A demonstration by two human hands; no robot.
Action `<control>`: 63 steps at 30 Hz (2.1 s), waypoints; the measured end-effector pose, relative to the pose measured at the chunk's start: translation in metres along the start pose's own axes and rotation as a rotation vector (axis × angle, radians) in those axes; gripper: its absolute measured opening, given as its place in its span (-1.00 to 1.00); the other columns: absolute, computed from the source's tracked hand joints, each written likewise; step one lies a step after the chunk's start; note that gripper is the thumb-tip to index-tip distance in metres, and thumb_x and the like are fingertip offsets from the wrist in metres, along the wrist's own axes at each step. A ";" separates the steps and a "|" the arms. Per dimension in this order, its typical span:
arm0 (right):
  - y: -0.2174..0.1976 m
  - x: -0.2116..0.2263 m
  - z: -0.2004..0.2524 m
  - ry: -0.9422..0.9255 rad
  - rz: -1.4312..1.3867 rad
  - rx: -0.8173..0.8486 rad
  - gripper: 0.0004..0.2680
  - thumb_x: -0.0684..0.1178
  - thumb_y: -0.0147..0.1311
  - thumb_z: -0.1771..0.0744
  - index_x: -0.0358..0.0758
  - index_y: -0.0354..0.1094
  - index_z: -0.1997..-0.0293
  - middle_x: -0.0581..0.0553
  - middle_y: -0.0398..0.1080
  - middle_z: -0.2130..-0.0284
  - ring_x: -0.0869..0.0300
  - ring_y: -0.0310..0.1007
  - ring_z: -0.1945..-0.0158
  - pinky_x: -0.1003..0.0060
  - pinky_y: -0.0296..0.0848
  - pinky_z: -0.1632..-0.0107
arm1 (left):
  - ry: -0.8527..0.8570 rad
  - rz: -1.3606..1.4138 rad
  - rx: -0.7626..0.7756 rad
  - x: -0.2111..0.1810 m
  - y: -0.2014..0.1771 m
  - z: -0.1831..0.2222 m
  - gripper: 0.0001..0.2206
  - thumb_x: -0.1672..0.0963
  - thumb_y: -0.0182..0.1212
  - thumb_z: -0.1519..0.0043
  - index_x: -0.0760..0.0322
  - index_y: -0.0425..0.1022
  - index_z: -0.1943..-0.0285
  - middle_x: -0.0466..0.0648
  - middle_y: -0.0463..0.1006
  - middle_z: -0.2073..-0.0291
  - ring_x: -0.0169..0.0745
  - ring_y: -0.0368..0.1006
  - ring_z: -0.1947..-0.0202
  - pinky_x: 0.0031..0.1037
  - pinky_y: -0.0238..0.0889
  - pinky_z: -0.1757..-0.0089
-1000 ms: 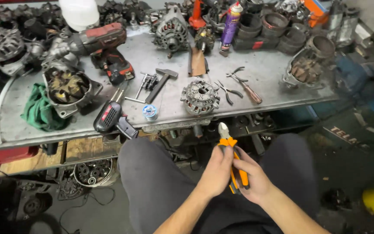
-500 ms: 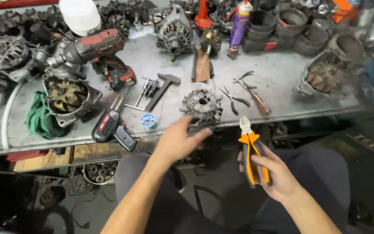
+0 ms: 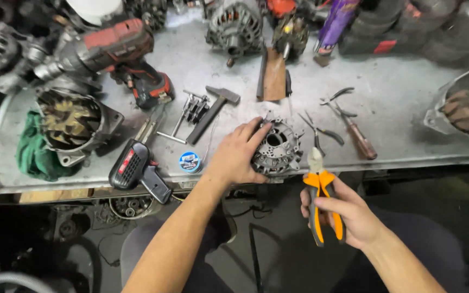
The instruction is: The person holds an alternator and uses a screwdriver to adjust internal components, then switches to pliers to manipulate small parts. The alternator is rotated and inspected throughout the process.
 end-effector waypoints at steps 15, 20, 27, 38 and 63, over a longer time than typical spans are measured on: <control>0.035 0.053 -0.027 -0.643 2.334 -0.360 -0.59 -0.04 0.01 -0.29 0.10 0.29 -0.33 0.27 0.42 -0.15 0.20 0.40 -0.16 0.21 0.38 -0.01 | -0.233 -0.150 -0.188 -0.009 0.026 0.001 0.22 -0.13 0.63 0.39 0.22 0.05 -0.53 0.20 0.14 -0.41 0.22 0.27 -0.18 -0.15 0.33 0.06; 0.033 0.053 -0.027 -0.658 2.290 -0.437 -0.60 -0.07 0.00 -0.30 0.03 0.26 -0.34 0.26 0.40 -0.21 0.12 0.36 -0.14 0.14 0.33 -0.05 | -0.244 -0.148 -0.189 -0.011 0.026 0.001 0.21 -0.11 0.62 0.39 0.21 0.05 -0.53 0.20 0.13 -0.42 0.21 0.26 -0.19 -0.16 0.36 0.08; 0.012 0.038 -0.039 -0.788 2.481 -0.387 -0.54 -0.04 -0.06 -0.28 0.12 0.17 -0.40 0.19 0.39 -0.07 0.28 0.44 -0.18 0.33 0.50 -0.03 | -0.290 -0.114 -0.062 -0.009 0.029 0.000 0.16 -0.18 0.54 0.25 0.16 0.01 -0.57 0.17 0.06 -0.44 0.23 0.18 -0.31 -0.05 0.39 0.00; 0.006 0.026 -0.043 -0.822 2.541 -0.501 -0.57 0.00 0.03 -0.28 0.22 0.26 -0.35 0.09 0.35 0.07 0.14 0.45 -0.10 -0.01 0.51 -0.18 | -0.297 -0.104 -0.051 -0.009 0.029 0.000 0.15 -0.16 0.52 0.22 0.16 -0.02 -0.59 0.16 0.05 -0.45 0.22 0.16 -0.32 -0.05 0.39 -0.01; -0.012 0.059 -0.052 -0.350 2.028 -0.446 -0.53 0.01 0.19 -0.27 -0.08 0.17 -0.35 -0.24 0.49 0.09 -0.15 0.53 -0.04 -0.19 0.53 0.03 | -0.302 -0.107 -0.061 -0.006 0.036 0.000 0.15 -0.18 0.49 0.20 0.11 -0.06 -0.60 0.10 0.03 -0.47 0.14 0.12 -0.34 -0.08 0.39 0.01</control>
Point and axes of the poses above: each hand's wrist, its own z-axis away from the middle knuckle, its own y-axis out of the palm, x = y × z, the point moved 5 cm from there along -z, towards the middle knuckle
